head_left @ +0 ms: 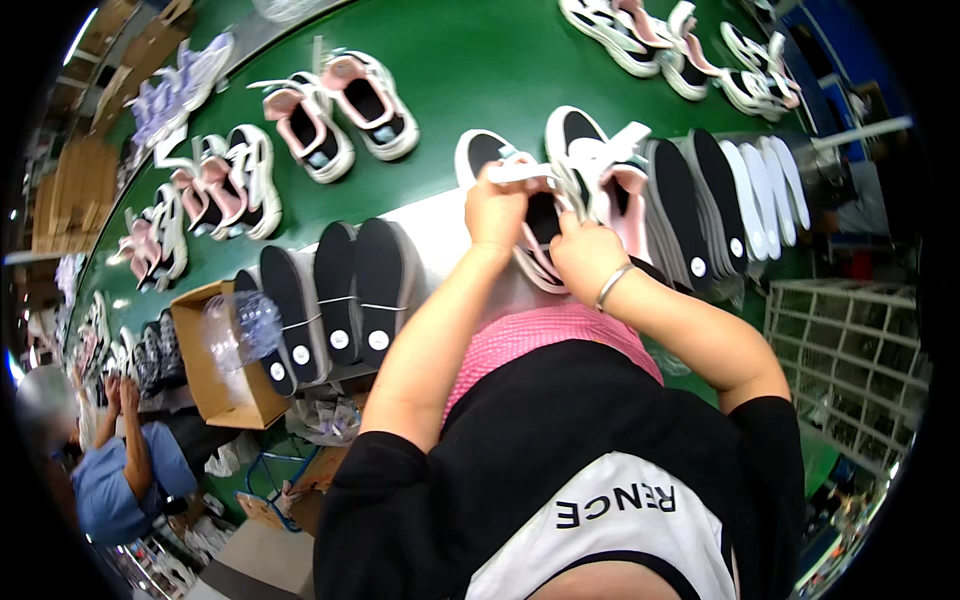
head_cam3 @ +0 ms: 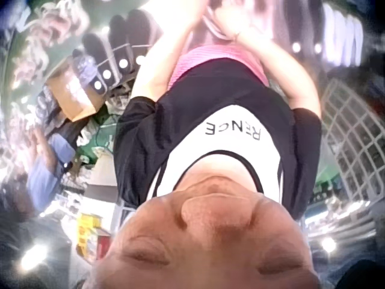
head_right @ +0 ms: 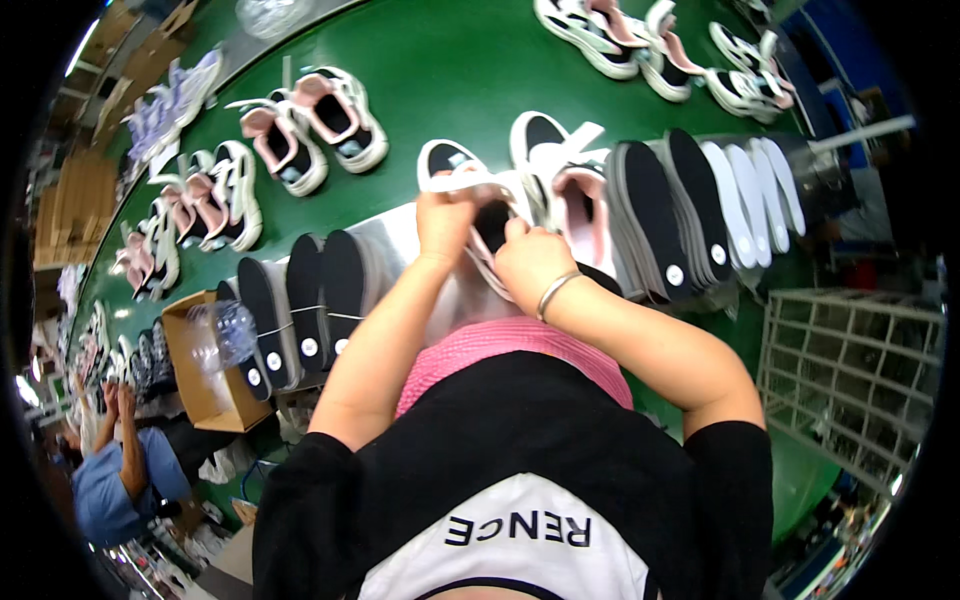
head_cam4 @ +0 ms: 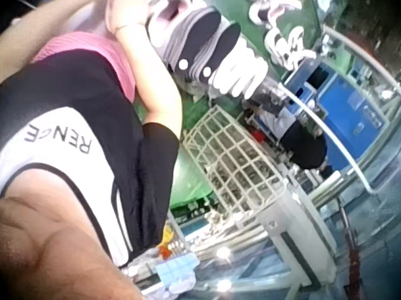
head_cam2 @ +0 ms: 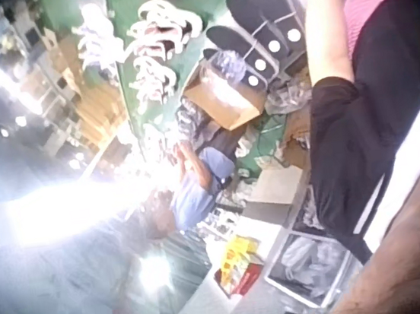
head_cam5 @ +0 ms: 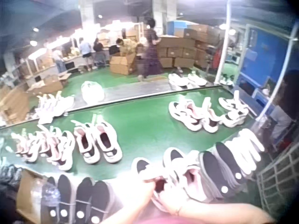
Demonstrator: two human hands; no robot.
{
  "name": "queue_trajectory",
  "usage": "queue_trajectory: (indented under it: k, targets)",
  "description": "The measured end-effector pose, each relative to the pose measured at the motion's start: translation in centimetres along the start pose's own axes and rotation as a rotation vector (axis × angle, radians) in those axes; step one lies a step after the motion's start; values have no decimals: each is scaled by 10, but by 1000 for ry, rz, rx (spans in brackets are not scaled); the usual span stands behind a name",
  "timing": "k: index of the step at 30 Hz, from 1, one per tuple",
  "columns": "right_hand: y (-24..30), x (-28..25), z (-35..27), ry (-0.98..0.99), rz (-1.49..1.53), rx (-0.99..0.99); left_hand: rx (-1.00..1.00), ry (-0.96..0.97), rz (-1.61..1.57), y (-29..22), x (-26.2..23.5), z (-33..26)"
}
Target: The person inserts insoles into shoes on a conveyor belt. They pick up an insole, place it inside a shoe, push it down with their hands, and repeat this for multiple shoes, also reaching for a new bag of insoles from under the workspace.
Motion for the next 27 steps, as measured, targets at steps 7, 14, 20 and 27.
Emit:
queue_trajectory:
  k: [7, 14, 20, 27]
  targets:
    - [-4, 2, -5, -336, 229, 39, 50, -53, 274, -11, -1, -13]
    - [-11, -23, -30, -107, 74, 24, 431, 157, 178, -4, 10, -10]
    - [-1, 5, 9, 93, 119, -72, 92, 225, -59, 4, 6, -13]
    - [-17, 53, 41, 145, 223, -9, 47, 130, 170, 12, 2, -17]
Point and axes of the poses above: each hand's wrist, its own z-axis towards the middle knuckle, its own x-axis out of the palm, y = z × x, the point moved 7 cm from there along z, towards the middle knuckle, and after that the axes turned 11 degrees about -x, right-handed, at the moved point
